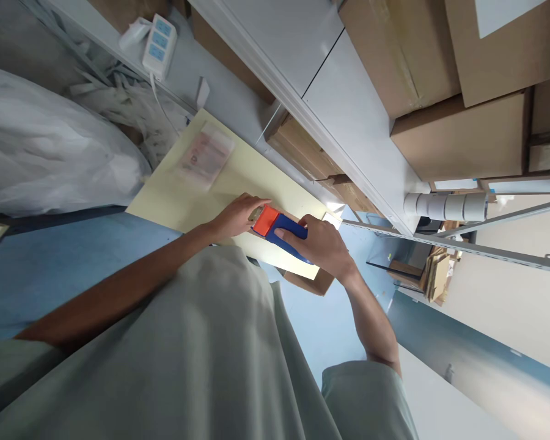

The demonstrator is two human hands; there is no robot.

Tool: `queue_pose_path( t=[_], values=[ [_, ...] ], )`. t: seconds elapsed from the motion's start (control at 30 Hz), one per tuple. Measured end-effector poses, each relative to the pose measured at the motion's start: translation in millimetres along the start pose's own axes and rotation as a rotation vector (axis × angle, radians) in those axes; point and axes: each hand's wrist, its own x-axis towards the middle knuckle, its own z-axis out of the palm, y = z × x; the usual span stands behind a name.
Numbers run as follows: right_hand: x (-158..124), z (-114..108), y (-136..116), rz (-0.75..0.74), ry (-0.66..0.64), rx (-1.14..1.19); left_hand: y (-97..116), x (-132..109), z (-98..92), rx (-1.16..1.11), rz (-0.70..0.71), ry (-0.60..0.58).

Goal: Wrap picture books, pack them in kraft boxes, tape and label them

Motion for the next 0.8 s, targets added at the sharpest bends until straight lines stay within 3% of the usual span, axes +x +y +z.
queue_pose_path(
  t=[0.2, 0.43, 0.63, 0.8],
  values=[
    [0, 6, 38, 0.097, -0.045, -0.060, -4, -3, -5.2, 0.018, 0.018, -0.064],
    [24, 42, 87, 0.117, -0.126, 0.014, -9, -4, -11.3, 0.031, 0.012, -0.143],
    [53, 70, 102, 0.074, -0.168, 0.002, -8, -10, -13.3, 0.077, -0.021, -0.151],
    [70, 86, 105, 0.038, -0.124, -0.061, 12, -19, -14.2, 0.245, -0.044, -0.121]
  ],
)
